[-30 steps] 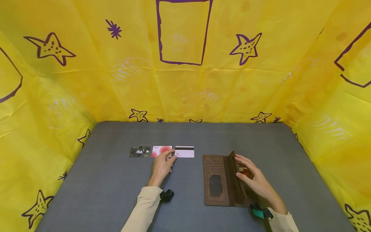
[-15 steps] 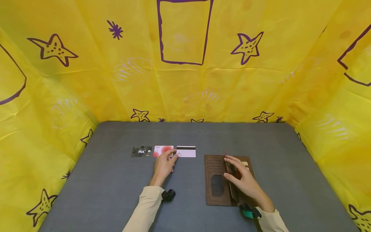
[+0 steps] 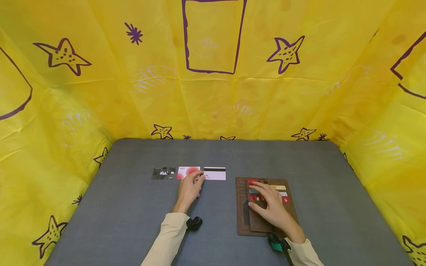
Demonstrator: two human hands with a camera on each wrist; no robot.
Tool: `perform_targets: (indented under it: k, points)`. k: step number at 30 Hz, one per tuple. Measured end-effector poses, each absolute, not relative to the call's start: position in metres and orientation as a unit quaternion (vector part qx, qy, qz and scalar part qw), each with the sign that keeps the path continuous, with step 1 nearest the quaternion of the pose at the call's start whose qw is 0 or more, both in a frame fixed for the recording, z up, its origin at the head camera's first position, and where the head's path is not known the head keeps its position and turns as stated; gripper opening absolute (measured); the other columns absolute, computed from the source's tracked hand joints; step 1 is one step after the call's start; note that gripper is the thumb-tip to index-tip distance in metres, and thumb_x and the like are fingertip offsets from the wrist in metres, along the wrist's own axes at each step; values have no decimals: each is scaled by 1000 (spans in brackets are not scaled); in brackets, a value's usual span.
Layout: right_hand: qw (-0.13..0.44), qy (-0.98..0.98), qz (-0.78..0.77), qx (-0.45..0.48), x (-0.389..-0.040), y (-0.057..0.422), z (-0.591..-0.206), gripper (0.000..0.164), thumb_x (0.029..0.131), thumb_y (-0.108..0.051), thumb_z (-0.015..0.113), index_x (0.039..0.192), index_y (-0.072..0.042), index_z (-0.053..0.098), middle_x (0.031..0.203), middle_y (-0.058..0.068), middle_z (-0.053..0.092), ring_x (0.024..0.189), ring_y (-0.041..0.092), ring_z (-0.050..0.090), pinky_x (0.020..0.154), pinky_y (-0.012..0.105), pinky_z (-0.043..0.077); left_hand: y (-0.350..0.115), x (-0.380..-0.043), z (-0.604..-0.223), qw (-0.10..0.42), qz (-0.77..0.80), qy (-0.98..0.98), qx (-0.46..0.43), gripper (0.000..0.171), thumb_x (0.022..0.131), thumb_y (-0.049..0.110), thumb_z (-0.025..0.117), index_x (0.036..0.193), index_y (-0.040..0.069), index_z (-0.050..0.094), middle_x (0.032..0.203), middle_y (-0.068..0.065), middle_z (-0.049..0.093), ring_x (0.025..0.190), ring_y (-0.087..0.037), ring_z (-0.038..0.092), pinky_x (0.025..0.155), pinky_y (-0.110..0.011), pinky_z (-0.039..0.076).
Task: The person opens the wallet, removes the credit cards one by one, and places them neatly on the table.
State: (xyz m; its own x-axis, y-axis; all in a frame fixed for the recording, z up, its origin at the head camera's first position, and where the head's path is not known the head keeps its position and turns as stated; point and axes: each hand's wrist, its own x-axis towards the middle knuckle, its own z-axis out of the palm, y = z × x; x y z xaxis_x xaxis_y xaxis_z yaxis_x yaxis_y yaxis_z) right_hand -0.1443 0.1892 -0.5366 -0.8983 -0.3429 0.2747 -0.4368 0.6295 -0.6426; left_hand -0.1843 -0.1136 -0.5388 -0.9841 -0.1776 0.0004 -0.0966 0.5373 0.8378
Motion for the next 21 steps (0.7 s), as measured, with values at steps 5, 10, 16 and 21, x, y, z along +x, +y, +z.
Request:
perform_targets:
  k: [5,10,16,21]
  points:
    - [67,-902,369,214,-144,192,-542,55,82,-21,79,133,-11,61,141,12,55,132,43,42,101,70,21,-114,-184,-538,41,-473,-876,83,27,95,24,65,120,14,70,54,0,55,31,-7,46,38,-27,39]
    - [93,-897,380,204,-147,202,-546,52,80,-15,79,129,-9,62,137,15,57,130,44,43,99,70,21,-112,-185,-539,40,-471,-878,80,27,95,24,65,119,13,70,54,1,56,31,-6,46,39,-28,39]
    - [108,-896,400,161,-153,223,-550,51,82,-15,79,129,-6,61,134,18,59,125,43,45,96,69,23,-112,-184,-538,43,-473,-876,80,27,95,23,65,120,13,70,54,1,56,31,-6,46,39,-27,39]
    - [50,-895,426,120,-154,244,-552,56,84,-17,77,135,-3,56,144,23,49,133,51,32,96,73,20,-112,-183,-538,49,-469,-878,80,27,95,23,66,119,13,71,54,1,56,32,-7,46,39,-28,39]
